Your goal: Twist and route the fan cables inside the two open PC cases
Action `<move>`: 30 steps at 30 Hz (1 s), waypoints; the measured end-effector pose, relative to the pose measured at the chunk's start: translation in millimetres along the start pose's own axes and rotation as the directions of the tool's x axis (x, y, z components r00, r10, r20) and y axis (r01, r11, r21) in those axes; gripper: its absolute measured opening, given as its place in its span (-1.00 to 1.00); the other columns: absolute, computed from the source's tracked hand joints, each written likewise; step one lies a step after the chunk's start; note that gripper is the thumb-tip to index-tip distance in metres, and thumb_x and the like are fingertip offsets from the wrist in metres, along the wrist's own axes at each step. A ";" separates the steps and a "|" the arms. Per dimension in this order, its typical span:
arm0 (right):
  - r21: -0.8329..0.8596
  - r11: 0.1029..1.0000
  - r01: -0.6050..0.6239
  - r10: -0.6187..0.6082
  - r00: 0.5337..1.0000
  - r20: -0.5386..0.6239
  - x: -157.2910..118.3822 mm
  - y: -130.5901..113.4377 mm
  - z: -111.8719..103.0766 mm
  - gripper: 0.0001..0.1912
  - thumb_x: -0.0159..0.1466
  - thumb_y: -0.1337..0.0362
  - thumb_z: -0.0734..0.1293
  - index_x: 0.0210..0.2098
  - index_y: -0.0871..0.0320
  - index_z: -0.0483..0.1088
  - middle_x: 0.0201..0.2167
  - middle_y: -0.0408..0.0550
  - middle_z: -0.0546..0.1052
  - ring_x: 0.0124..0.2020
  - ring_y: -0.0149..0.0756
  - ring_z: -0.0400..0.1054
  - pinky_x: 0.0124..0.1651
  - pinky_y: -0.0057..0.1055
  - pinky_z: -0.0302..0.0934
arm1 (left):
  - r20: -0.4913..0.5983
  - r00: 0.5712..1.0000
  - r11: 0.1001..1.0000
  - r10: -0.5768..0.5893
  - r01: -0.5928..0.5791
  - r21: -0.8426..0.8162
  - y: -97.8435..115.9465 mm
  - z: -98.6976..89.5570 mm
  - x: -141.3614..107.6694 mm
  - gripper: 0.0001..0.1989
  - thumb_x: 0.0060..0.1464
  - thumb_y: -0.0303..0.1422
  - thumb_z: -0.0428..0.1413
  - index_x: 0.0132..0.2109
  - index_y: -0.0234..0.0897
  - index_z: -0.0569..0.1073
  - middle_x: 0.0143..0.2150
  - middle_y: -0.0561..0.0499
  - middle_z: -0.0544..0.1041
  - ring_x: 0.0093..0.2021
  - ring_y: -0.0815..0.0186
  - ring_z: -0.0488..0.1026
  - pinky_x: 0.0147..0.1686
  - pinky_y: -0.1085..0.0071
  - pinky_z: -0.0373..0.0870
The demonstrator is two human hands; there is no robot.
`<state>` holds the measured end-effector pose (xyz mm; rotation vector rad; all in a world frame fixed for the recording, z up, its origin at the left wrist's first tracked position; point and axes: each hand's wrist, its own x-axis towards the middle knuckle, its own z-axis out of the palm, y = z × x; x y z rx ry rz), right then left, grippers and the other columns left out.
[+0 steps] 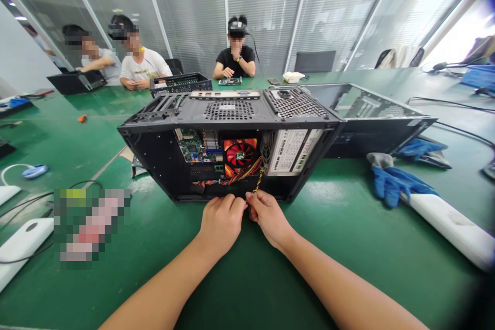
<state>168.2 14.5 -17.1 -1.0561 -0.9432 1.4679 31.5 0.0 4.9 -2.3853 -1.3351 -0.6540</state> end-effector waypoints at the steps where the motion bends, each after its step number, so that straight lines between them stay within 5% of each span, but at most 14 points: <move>1: 0.000 1.000 -0.001 0.001 1.000 0.002 0.0 -0.2 0.1 -0.55 0.14 -0.04 0.38 -0.59 0.13 0.17 -0.73 -0.30 0.17 -0.66 -0.51 -0.02 -0.57 -0.45 -0.13 | 0.006 1.000 1.000 -0.006 0.006 0.000 0.6 -0.4 0.3 -0.80 0.25 -0.39 0.00 -0.34 -0.23 0.44 -0.47 0.03 0.41 -0.51 0.30 0.33 -0.43 0.34 0.25; 30: 0.020 1.000 0.002 -0.003 1.000 0.026 -0.2 2.2 -1.5 -0.59 0.15 0.00 0.39 -0.55 0.15 0.22 -0.68 -0.28 0.22 -0.62 -0.49 0.05 -0.52 -0.45 -0.05 | 0.119 0.993 0.999 -0.022 0.027 -0.038 -5.6 2.4 4.8 -0.80 0.27 -0.38 -0.02 -0.30 -0.23 0.44 -0.43 0.04 0.46 -0.47 0.30 0.39 -0.39 0.35 0.24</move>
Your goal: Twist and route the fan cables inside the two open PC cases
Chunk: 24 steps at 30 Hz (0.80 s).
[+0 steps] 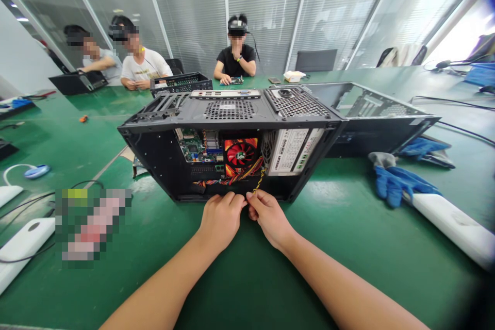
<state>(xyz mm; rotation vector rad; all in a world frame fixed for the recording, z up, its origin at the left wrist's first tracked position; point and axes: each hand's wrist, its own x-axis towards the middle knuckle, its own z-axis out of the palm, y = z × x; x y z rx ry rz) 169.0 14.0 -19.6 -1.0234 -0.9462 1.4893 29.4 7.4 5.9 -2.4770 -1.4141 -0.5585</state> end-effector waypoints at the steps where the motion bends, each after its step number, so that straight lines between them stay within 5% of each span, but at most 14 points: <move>1: -0.007 1.000 0.006 -0.006 1.000 0.001 0.4 0.7 -0.3 -0.60 0.16 0.00 0.38 -0.54 0.15 0.23 -0.67 -0.27 0.23 -0.61 -0.49 0.06 -0.51 -0.45 -0.04 | 0.004 1.000 1.000 0.000 0.000 -0.003 -0.7 0.4 -0.1 -0.81 0.27 -0.38 -0.02 -0.29 -0.23 0.44 -0.42 0.05 0.46 -0.47 0.29 0.39 -0.39 0.35 0.24; 24: -0.037 0.999 0.004 -0.005 1.000 -0.017 0.3 -1.1 0.5 -0.57 0.11 -0.04 0.40 -0.55 0.15 0.23 -0.68 -0.28 0.25 -0.62 -0.49 0.08 -0.52 -0.46 -0.01 | 0.055 0.996 0.996 -0.064 0.067 -0.054 0.3 -0.1 2.1 -0.79 0.28 -0.39 -0.05 -0.31 -0.23 0.42 -0.39 0.04 0.42 -0.38 0.29 0.37 -0.35 0.37 0.29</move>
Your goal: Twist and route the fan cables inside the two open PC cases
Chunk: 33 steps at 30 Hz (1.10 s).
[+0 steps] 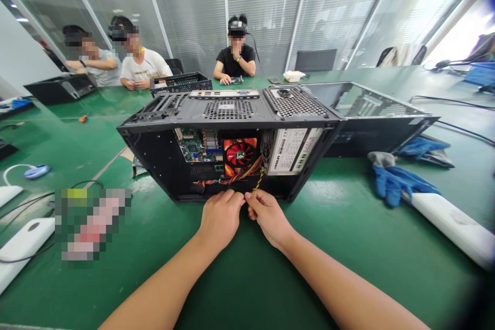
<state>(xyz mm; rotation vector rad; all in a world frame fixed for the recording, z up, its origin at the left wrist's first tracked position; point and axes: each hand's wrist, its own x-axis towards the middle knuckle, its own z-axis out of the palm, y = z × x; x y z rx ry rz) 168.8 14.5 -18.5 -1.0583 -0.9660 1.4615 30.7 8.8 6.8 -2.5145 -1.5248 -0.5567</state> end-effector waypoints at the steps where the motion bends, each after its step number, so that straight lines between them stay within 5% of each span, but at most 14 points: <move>1: 0.000 1.000 -0.001 0.001 1.000 -0.002 0.0 -0.3 0.1 -0.57 0.11 -0.04 0.40 -0.55 0.15 0.23 -0.68 -0.28 0.25 -0.63 -0.50 0.08 -0.53 -0.46 -0.01 | -0.001 1.000 1.000 -0.004 0.004 -0.003 0.0 0.1 0.2 -0.79 0.28 -0.39 -0.05 -0.30 -0.23 0.43 -0.38 0.03 0.42 -0.35 0.29 0.37 -0.34 0.37 0.30; 6: 0.009 1.000 0.000 0.000 1.000 -0.003 -0.6 -0.6 0.3 -0.57 0.11 -0.04 0.41 -0.56 0.15 0.22 -0.68 -0.28 0.25 -0.63 -0.50 0.08 -0.52 -0.46 -0.01 | -0.037 0.999 0.999 -0.031 0.029 -0.042 -0.3 1.8 -0.7 -0.84 0.27 -0.38 -0.03 -0.19 -0.21 0.45 -0.20 -0.02 0.41 -0.23 0.28 0.38 -0.28 0.40 0.36; 13: 0.024 1.000 -0.001 0.001 1.000 0.012 -1.6 -1.7 0.8 -0.57 0.11 -0.03 0.41 -0.56 0.14 0.21 -0.68 -0.28 0.24 -0.62 -0.50 0.07 -0.52 -0.46 -0.02 | 0.033 0.997 0.997 -0.068 0.070 -0.033 -1.4 4.5 -3.0 -0.83 0.28 -0.37 -0.05 -0.12 -0.16 0.44 -0.14 0.01 0.39 -0.39 0.38 0.40 -0.48 0.47 0.34; 33: 0.008 1.000 0.001 -0.001 1.000 -0.001 -1.4 -1.3 0.2 -0.53 0.09 -0.08 0.41 -0.58 0.13 0.20 -0.69 -0.28 0.22 -0.63 -0.48 0.05 -0.53 -0.45 -0.03 | -0.153 0.986 0.992 0.063 -0.079 -0.096 -0.6 -1.0 -5.5 -0.80 0.29 -0.39 -0.06 -0.25 -0.27 0.43 -0.30 -0.01 0.49 -0.33 0.33 0.44 -0.32 0.43 0.38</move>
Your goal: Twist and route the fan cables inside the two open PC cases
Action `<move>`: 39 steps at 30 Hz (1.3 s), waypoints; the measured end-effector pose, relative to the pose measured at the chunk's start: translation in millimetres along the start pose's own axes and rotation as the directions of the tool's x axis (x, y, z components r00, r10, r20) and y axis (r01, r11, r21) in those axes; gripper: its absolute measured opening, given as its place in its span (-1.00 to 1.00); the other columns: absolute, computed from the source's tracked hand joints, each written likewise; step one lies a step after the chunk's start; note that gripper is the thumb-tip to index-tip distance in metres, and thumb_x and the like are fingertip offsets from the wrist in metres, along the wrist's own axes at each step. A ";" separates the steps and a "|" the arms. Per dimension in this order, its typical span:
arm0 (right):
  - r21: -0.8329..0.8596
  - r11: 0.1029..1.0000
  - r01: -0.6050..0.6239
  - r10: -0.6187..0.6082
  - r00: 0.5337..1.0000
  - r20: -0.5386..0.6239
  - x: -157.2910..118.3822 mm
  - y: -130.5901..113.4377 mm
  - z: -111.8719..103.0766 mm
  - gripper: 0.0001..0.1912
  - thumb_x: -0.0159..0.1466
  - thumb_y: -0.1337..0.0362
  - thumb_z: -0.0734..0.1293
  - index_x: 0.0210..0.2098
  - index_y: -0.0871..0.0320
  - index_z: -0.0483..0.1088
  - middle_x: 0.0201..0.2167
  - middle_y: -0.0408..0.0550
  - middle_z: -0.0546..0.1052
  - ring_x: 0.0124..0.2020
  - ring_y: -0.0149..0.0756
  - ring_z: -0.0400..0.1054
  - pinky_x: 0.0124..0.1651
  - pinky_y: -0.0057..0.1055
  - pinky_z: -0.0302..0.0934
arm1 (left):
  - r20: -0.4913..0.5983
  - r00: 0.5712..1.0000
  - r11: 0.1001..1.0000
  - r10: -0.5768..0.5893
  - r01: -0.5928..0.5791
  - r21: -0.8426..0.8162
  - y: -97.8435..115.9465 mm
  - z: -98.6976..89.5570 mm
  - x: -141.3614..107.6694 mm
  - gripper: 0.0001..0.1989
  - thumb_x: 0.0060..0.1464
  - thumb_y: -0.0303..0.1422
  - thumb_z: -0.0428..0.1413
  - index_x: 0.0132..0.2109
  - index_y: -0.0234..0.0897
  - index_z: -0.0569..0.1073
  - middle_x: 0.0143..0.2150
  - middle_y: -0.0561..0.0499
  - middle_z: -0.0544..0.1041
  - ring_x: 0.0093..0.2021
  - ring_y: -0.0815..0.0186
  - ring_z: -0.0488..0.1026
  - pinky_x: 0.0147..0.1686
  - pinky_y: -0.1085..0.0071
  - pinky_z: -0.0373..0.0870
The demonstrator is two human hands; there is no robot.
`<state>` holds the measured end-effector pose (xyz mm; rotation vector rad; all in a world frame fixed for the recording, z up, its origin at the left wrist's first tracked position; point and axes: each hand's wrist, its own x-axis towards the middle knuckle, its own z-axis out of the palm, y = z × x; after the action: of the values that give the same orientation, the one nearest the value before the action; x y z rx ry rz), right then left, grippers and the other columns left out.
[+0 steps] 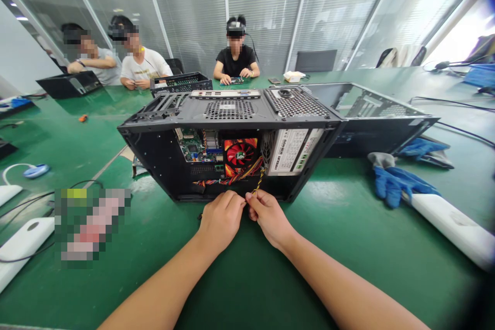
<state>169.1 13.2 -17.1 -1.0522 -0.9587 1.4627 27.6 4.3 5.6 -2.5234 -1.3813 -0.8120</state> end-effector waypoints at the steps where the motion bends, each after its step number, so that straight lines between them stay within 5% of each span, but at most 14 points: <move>1: 0.001 1.000 -0.003 0.003 1.000 -0.001 -0.1 -0.3 0.0 -0.53 0.08 -0.09 0.41 -0.58 0.13 0.20 -0.69 -0.28 0.22 -0.63 -0.48 0.05 -0.53 -0.45 -0.03 | 0.002 1.000 1.000 -0.002 0.002 0.000 0.0 -0.2 0.1 -0.80 0.29 -0.39 -0.05 -0.26 -0.27 0.44 -0.32 0.00 0.49 -0.33 0.33 0.44 -0.32 0.43 0.37; 15: 0.009 1.000 0.011 -0.011 1.000 0.011 -0.5 -0.4 0.2 -0.52 0.09 -0.09 0.40 -0.60 0.14 0.20 -0.72 -0.29 0.21 -0.64 -0.50 0.02 -0.53 -0.45 -0.05 | 0.086 0.991 0.994 -0.106 0.108 -0.021 -0.5 2.9 0.2 -0.83 0.28 -0.36 -0.02 -0.29 -0.24 0.39 -0.39 0.07 0.52 -0.42 0.34 0.46 -0.42 0.43 0.25; 39: -0.019 1.000 0.000 0.000 1.000 0.013 -0.5 -1.0 0.1 -0.53 0.08 -0.10 0.40 -0.58 0.13 0.20 -0.70 -0.28 0.23 -0.64 -0.48 0.05 -0.54 -0.45 -0.04 | 0.150 0.983 0.995 -0.103 0.102 0.016 0.1 3.1 -0.9 -0.80 0.30 -0.35 -0.06 -0.27 -0.22 0.40 -0.38 0.06 0.51 -0.41 0.36 0.45 -0.46 0.46 0.21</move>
<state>169.2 12.9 -16.0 -1.0575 -0.9832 1.4642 28.5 4.8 2.5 -2.5724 -1.5685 -0.6419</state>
